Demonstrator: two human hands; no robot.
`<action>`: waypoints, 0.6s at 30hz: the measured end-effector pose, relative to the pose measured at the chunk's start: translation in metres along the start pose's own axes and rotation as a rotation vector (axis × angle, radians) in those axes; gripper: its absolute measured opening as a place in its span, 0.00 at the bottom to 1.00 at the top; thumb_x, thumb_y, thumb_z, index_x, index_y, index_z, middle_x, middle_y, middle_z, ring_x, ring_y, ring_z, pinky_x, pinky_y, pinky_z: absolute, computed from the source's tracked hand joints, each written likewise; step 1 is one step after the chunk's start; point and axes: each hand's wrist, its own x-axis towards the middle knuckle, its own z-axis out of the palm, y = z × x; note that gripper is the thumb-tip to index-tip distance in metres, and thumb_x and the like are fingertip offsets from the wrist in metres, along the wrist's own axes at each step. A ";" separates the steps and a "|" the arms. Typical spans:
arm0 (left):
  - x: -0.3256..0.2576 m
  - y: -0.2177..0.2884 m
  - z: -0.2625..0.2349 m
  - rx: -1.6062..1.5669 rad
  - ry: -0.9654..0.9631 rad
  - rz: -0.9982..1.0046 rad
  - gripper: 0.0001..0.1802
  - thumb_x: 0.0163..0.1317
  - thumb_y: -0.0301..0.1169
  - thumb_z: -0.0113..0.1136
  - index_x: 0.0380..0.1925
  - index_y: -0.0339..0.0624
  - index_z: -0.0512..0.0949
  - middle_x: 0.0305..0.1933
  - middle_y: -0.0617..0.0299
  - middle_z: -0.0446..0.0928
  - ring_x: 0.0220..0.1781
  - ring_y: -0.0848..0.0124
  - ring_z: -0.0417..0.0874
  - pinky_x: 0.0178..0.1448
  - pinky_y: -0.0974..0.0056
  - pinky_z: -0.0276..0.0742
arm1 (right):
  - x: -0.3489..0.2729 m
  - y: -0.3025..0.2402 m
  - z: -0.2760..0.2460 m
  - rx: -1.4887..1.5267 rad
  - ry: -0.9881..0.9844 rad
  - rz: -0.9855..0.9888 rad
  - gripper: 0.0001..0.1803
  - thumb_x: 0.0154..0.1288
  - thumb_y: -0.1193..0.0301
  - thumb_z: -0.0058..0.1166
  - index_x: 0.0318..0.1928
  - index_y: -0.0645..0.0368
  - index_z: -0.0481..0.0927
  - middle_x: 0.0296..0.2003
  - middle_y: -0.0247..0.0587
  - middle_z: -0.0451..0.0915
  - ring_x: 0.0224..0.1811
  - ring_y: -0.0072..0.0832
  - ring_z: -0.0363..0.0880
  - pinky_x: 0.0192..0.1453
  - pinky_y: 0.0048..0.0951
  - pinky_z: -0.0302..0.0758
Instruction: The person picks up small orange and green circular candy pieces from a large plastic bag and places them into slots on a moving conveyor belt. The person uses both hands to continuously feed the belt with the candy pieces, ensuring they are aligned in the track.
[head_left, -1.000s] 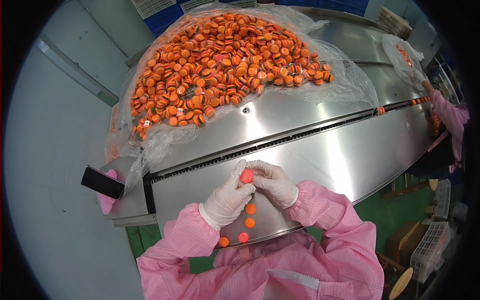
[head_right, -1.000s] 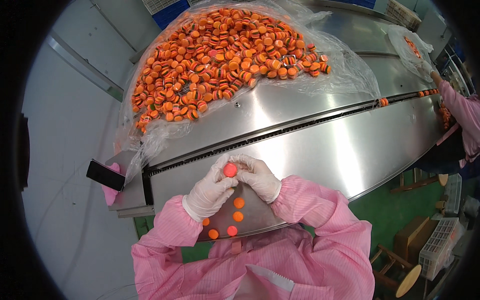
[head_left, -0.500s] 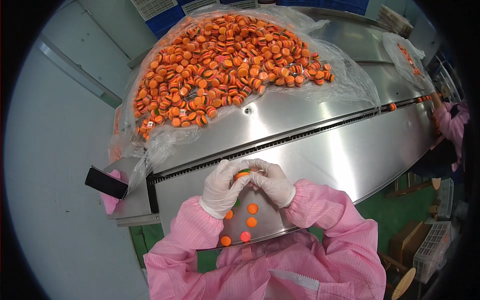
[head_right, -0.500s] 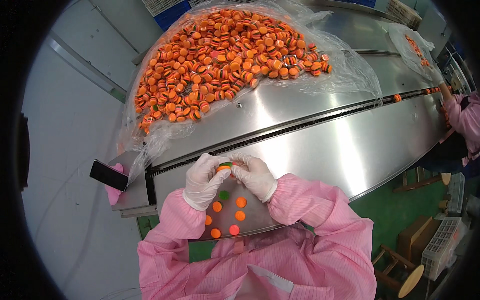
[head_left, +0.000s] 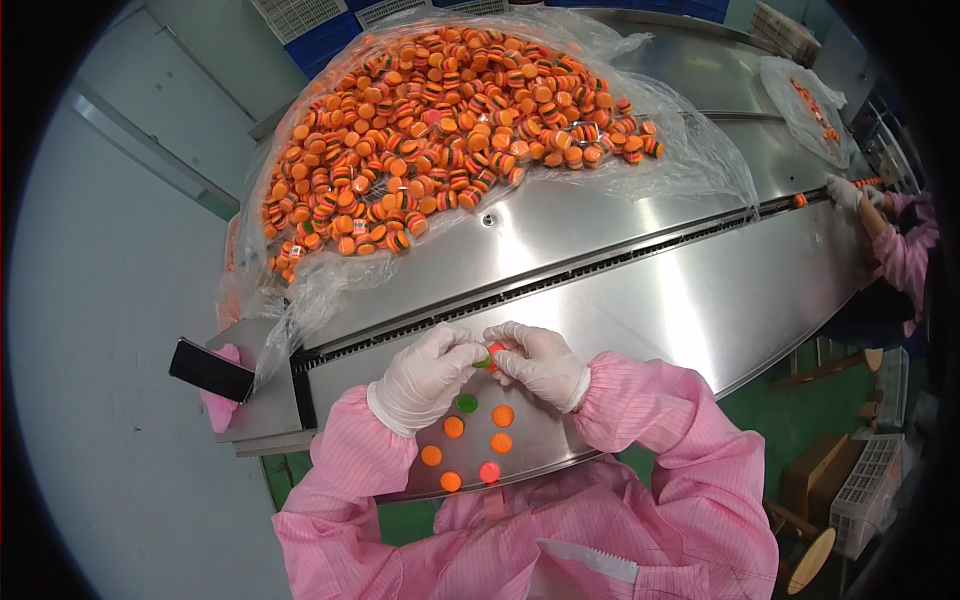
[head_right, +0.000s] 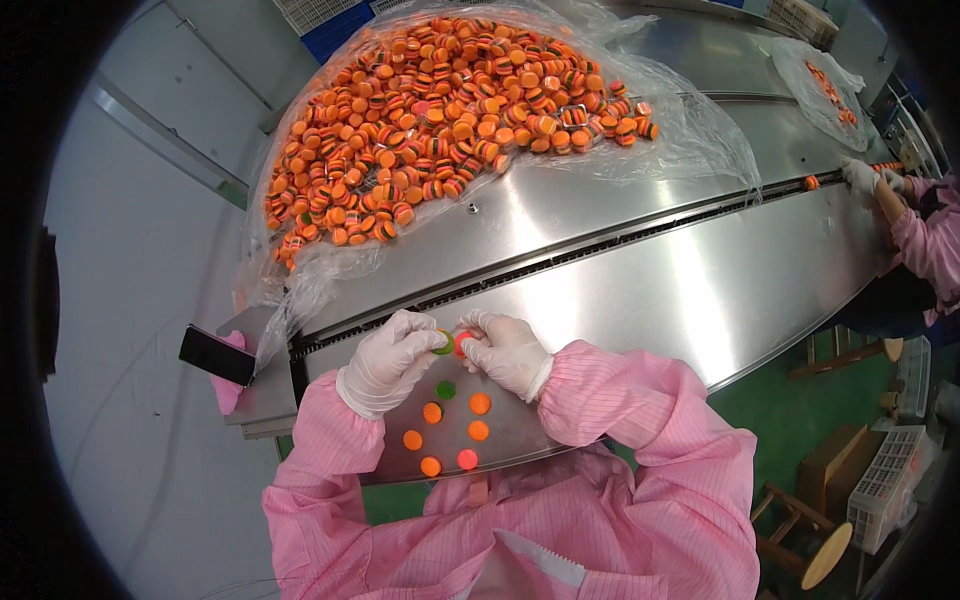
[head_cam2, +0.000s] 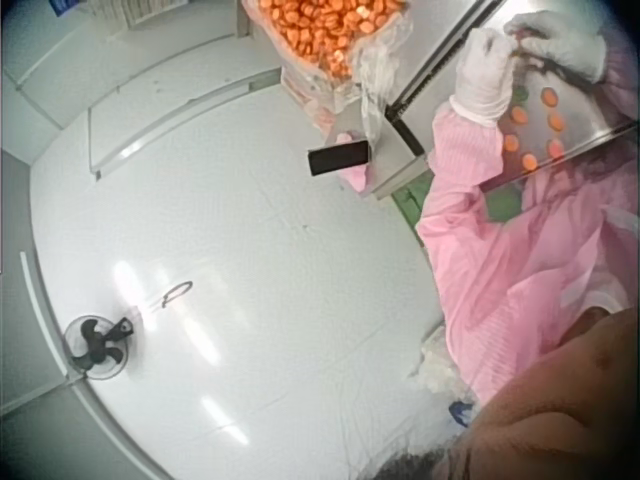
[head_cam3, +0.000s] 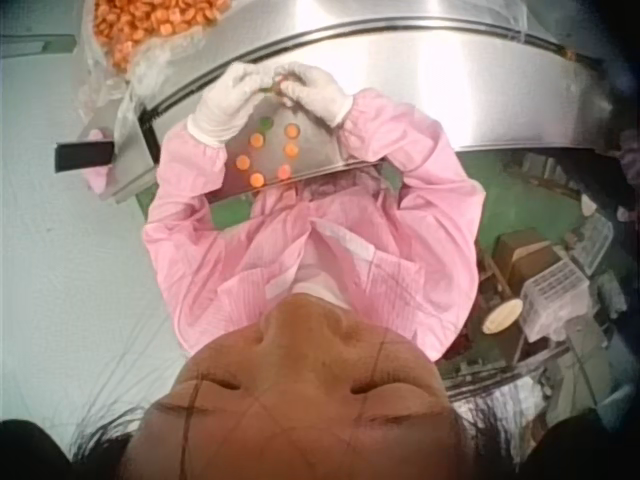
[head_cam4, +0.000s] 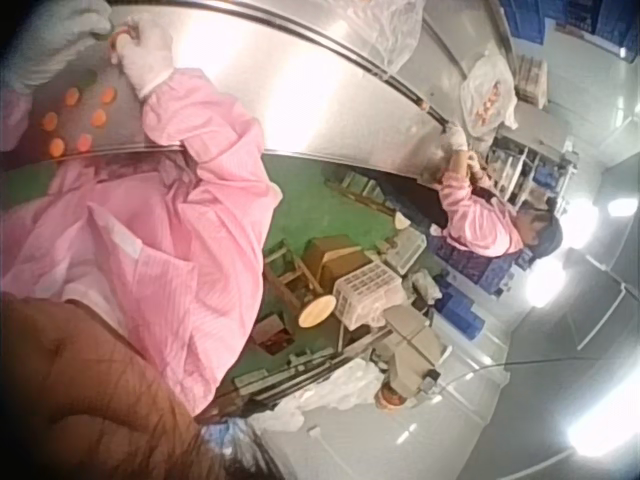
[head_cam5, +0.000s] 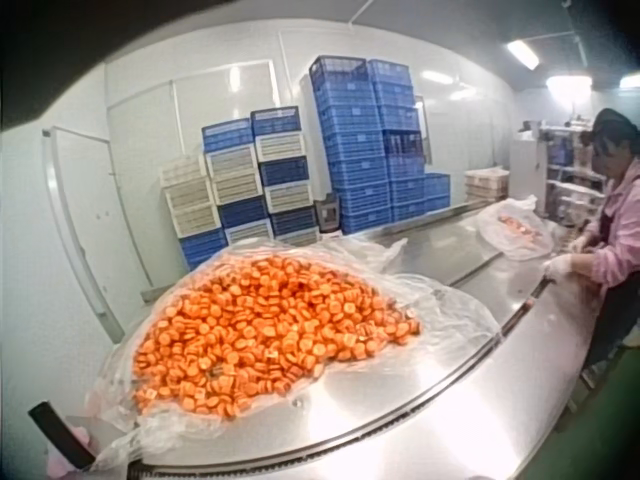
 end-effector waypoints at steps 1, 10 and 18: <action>-0.001 -0.001 0.000 0.035 -0.037 0.046 0.11 0.51 0.22 0.58 0.36 0.39 0.74 0.33 0.58 0.72 0.33 0.67 0.75 0.35 0.67 0.72 | 0.000 -0.001 0.000 -0.028 -0.015 0.022 0.19 0.60 0.75 0.47 0.51 0.70 0.68 0.34 0.42 0.78 0.27 0.21 0.75 0.33 0.20 0.73; 0.013 0.014 -0.019 0.398 -0.242 0.472 0.14 0.44 0.22 0.56 0.34 0.38 0.73 0.36 0.55 0.73 0.38 0.59 0.76 0.37 0.65 0.76 | -0.005 -0.005 -0.004 0.021 -0.107 0.131 0.20 0.60 0.77 0.48 0.53 0.71 0.67 0.37 0.44 0.77 0.30 0.22 0.77 0.35 0.19 0.76; 0.002 0.009 0.001 0.219 -0.203 0.237 0.16 0.44 0.20 0.56 0.37 0.38 0.73 0.42 0.54 0.72 0.43 0.58 0.76 0.40 0.65 0.77 | -0.001 0.006 -0.008 0.239 -0.235 0.069 0.18 0.65 0.74 0.43 0.54 0.69 0.65 0.42 0.41 0.73 0.39 0.21 0.74 0.44 0.18 0.75</action>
